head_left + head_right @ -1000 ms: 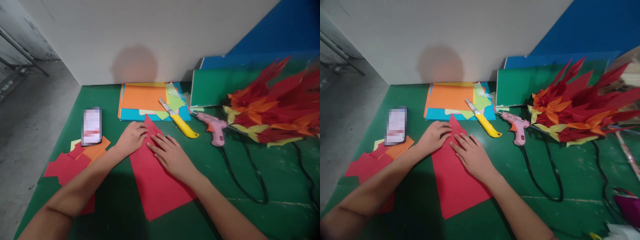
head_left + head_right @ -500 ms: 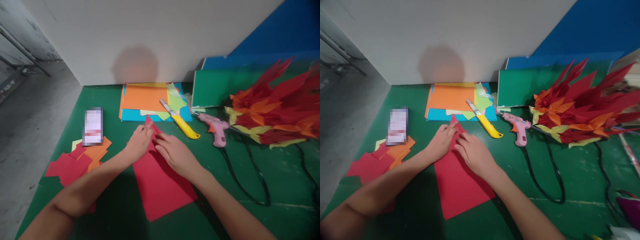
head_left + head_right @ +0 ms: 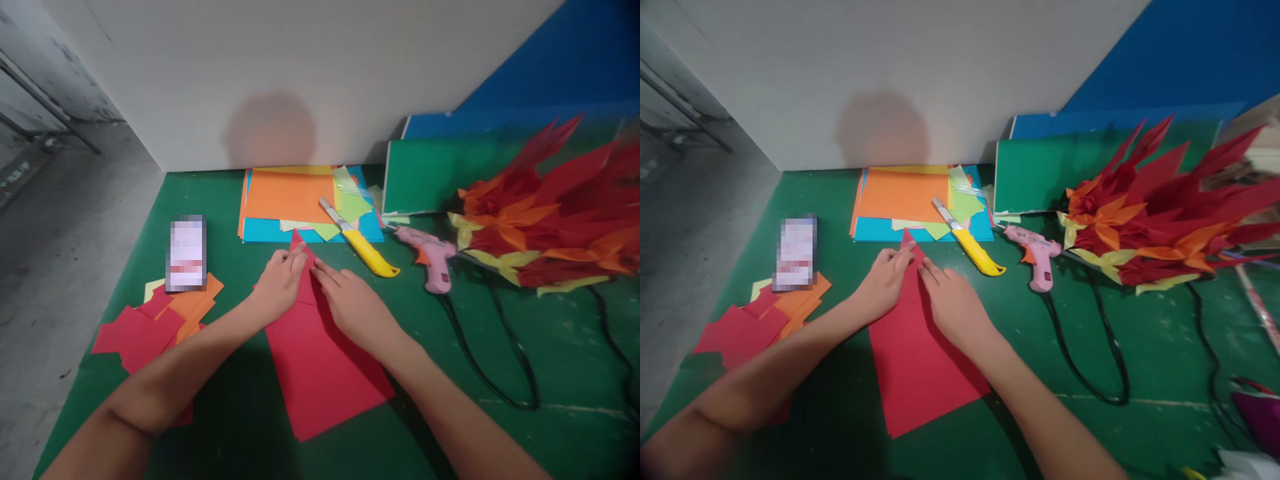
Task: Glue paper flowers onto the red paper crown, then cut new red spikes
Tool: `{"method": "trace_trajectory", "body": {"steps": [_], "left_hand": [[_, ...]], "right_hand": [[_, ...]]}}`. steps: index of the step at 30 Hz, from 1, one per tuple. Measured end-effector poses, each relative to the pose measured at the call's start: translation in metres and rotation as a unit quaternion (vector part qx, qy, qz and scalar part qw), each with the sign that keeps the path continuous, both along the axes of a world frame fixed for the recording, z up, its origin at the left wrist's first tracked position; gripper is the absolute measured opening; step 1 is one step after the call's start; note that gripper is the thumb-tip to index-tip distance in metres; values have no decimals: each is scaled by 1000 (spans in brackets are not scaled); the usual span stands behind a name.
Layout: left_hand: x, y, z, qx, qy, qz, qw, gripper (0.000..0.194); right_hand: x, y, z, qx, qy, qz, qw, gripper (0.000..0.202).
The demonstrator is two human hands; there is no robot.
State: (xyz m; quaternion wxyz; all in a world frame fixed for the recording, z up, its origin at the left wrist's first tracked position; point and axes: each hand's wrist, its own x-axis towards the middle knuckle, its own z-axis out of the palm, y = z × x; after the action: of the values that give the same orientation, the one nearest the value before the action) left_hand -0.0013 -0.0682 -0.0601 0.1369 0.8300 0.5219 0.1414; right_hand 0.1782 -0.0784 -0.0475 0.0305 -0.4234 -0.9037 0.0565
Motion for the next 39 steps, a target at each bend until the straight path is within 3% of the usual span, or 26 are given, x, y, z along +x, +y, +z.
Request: {"method": "trace_trajectory", "body": {"steps": [9, 16, 21, 28, 33, 35, 39], "left_hand": [[2, -1, 2, 9, 102, -24, 994, 59], [1, 1, 3, 24, 123, -33, 992, 59], [0, 1, 3, 25, 103, -38, 994, 58], [-3, 4, 5, 51, 59, -86, 993, 44], [-8, 8, 1, 41, 31, -144, 988, 37], [-10, 9, 3, 21, 3, -137, 990, 39], [-7, 10, 9, -9, -50, -65, 997, 41]], "right_hand": [[21, -43, -1, 111, -28, -27, 993, 48], [32, -64, 2, 188, -14, -23, 982, 39], [36, -66, 9, 210, 36, -100, 972, 24], [27, -27, -2, 108, 101, -117, 982, 23], [8, -12, -14, 51, 96, -133, 985, 41], [5, -10, -14, 24, 110, -143, 983, 42], [8, -7, -13, -27, 160, -160, 974, 43]]}}
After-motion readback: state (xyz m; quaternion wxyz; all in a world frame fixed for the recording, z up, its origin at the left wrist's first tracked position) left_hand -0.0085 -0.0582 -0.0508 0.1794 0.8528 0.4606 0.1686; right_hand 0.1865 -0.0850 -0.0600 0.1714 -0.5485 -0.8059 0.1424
